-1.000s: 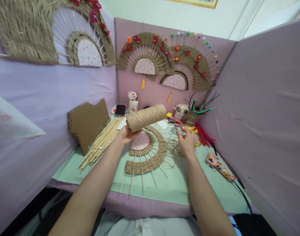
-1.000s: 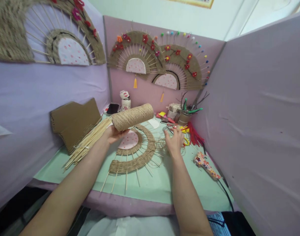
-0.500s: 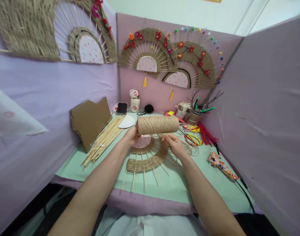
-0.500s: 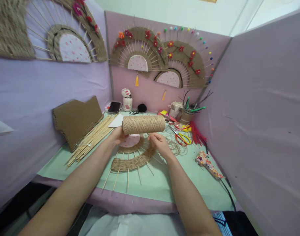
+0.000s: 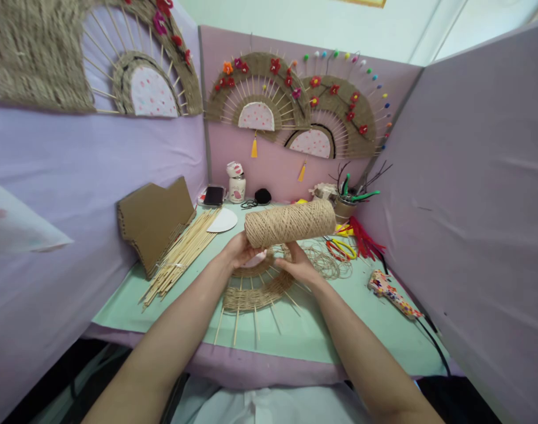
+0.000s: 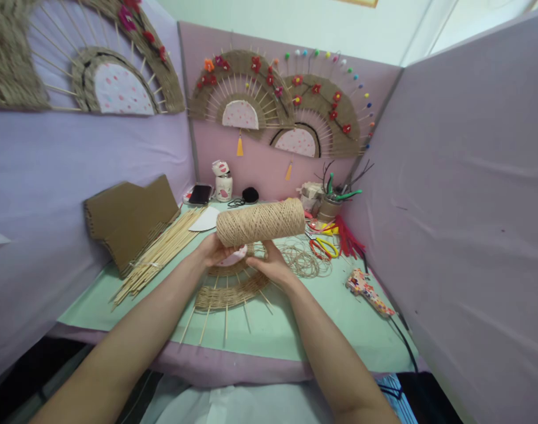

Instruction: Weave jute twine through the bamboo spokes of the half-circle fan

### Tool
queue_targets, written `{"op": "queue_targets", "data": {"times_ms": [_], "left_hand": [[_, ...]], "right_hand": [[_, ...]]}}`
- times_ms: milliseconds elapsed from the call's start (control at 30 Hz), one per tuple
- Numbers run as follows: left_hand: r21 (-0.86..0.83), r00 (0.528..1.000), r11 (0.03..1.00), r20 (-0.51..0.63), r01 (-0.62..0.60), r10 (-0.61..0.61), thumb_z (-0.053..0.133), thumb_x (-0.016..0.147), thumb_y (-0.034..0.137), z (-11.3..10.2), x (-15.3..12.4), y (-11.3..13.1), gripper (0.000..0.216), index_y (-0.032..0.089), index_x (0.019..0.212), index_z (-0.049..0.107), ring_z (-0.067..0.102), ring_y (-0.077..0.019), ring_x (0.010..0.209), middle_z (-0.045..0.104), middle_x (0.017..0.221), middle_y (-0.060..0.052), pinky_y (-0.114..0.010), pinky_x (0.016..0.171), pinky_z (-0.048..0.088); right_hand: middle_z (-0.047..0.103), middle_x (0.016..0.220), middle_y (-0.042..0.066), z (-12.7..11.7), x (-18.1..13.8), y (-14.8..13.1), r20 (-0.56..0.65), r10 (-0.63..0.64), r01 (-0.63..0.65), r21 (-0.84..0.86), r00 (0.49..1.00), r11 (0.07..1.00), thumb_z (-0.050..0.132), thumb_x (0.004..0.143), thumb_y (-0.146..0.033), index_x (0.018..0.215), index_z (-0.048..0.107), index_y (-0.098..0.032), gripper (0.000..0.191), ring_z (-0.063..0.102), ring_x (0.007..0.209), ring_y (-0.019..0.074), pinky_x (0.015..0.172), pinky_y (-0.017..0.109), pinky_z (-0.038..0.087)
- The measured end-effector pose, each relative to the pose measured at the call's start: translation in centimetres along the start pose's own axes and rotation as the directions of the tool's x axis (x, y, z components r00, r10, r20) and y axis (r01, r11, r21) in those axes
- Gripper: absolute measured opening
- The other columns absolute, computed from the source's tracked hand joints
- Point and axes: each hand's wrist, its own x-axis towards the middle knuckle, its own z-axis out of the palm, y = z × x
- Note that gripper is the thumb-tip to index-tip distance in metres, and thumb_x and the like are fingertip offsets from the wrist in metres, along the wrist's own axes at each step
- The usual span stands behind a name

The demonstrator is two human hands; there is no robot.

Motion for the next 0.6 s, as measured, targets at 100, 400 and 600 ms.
{"op": "queue_targets", "data": {"times_ms": [100,400,600], "left_hand": [[0.006,0.999,1.0,0.047,0.026,-0.026,0.049,0.084,0.025,0.5,0.0,-0.5,0.02,0.017,0.085,0.067,0.064,-0.0191,0.075,0.069,0.083,-0.008,-0.03,0.066,0.053],[0.008,0.934,0.947,-0.164,-0.32,0.317,0.056,0.071,0.006,0.4,0.5,-0.1,0.026,0.017,0.094,0.062,0.064,-0.0145,0.072,0.068,0.08,-0.002,-0.027,0.069,0.052],[0.079,0.881,0.895,-0.158,-0.439,0.446,0.062,0.066,0.01,0.6,0.6,-0.5,0.034,0.02,0.099,0.061,0.061,-0.0204,0.098,0.068,0.096,-0.004,-0.03,0.082,0.048]], "right_hand": [[0.061,0.113,0.01,0.6,-0.3,-0.5,0.188,0.01,-0.022,0.065,0.982,0.998,0.073,0.065,-0.039,0.123,0.048,-0.021,0.066,0.055,0.107,0.0241,0.092,0.037,0.04],[0.059,0.07,0.001,0.0,-0.9,-1.7,0.334,0.098,-0.133,0.084,0.937,0.987,0.061,0.077,-0.043,0.078,0.063,-0.016,0.027,0.053,0.066,0.0132,0.064,0.026,0.042],[0.052,0.125,0.009,1.1,0.0,-2.2,0.162,0.014,-0.075,0.377,0.987,0.923,0.069,0.067,-0.052,0.116,0.05,-0.025,0.059,0.05,0.112,0.0203,0.092,0.034,0.04]]}}
